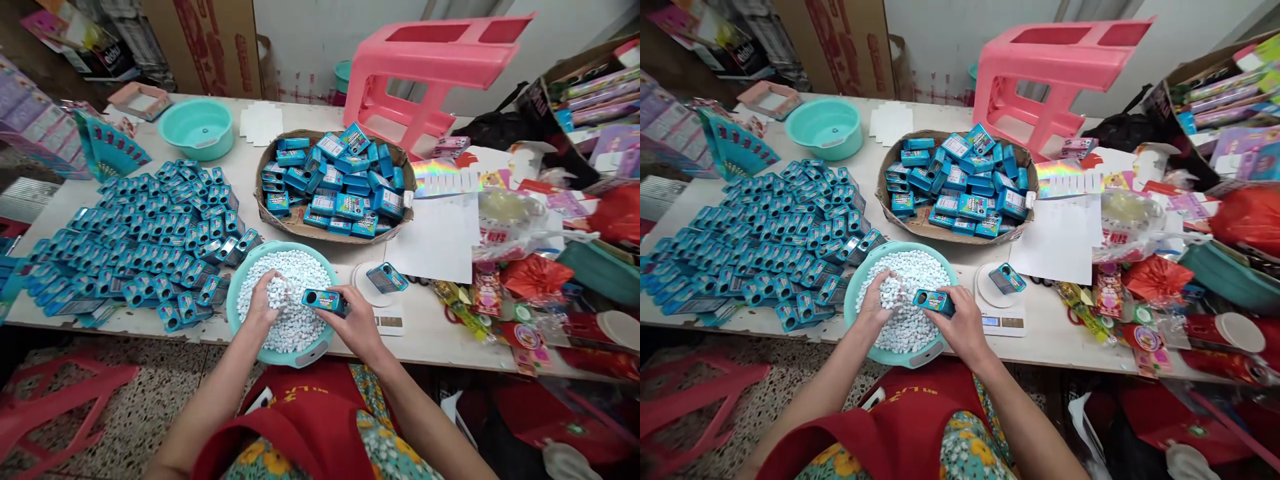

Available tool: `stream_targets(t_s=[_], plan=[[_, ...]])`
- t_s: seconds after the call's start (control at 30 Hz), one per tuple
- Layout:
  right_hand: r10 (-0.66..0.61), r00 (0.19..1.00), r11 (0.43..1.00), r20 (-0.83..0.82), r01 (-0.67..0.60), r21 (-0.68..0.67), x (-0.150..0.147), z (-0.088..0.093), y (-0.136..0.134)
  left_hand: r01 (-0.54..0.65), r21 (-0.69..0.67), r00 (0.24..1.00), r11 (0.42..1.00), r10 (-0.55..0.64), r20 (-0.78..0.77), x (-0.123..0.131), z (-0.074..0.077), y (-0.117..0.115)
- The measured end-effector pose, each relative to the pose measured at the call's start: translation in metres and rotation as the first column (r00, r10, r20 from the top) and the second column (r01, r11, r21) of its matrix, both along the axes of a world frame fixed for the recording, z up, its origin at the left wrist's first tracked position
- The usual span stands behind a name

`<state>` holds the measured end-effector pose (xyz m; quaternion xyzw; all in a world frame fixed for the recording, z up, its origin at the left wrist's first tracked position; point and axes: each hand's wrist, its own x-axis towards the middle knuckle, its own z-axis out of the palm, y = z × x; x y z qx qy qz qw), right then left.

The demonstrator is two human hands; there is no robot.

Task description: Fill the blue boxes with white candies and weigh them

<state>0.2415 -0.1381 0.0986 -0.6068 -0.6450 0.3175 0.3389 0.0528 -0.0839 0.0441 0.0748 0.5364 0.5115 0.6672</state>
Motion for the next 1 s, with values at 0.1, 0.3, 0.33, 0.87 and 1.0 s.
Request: stream_targets(t_s=[0.1,0.3,0.33,0.87,1.0], plan=[[0.043,0.996,0.998,0.073,-0.046,0.044,-0.017,-0.002,0.003,-0.013,0.138,0.986,0.990,-0.010,0.168,0.008,0.032,-0.005],[0.085,0.993,0.995,0.086,-0.090,0.048,-0.039,-0.003,0.010,-0.099,0.404,0.994,0.910,0.111,-0.008,0.017,0.048,-0.003],[0.068,0.995,0.996,0.074,-0.073,0.055,-0.040,-0.002,0.012,-0.102,0.408,0.992,0.907,0.123,-0.024,0.017,0.048,-0.001],[0.066,0.998,0.994,-0.018,-0.064,0.089,-0.034,0.001,0.028,-0.084,0.442,0.958,0.893,0.194,-0.210,0.027,0.057,0.014],[0.076,0.997,0.994,-0.010,-0.075,0.085,-0.033,-0.001,0.029,-0.057,0.440,0.962,0.896,0.167,-0.217,0.028,0.058,0.015]])
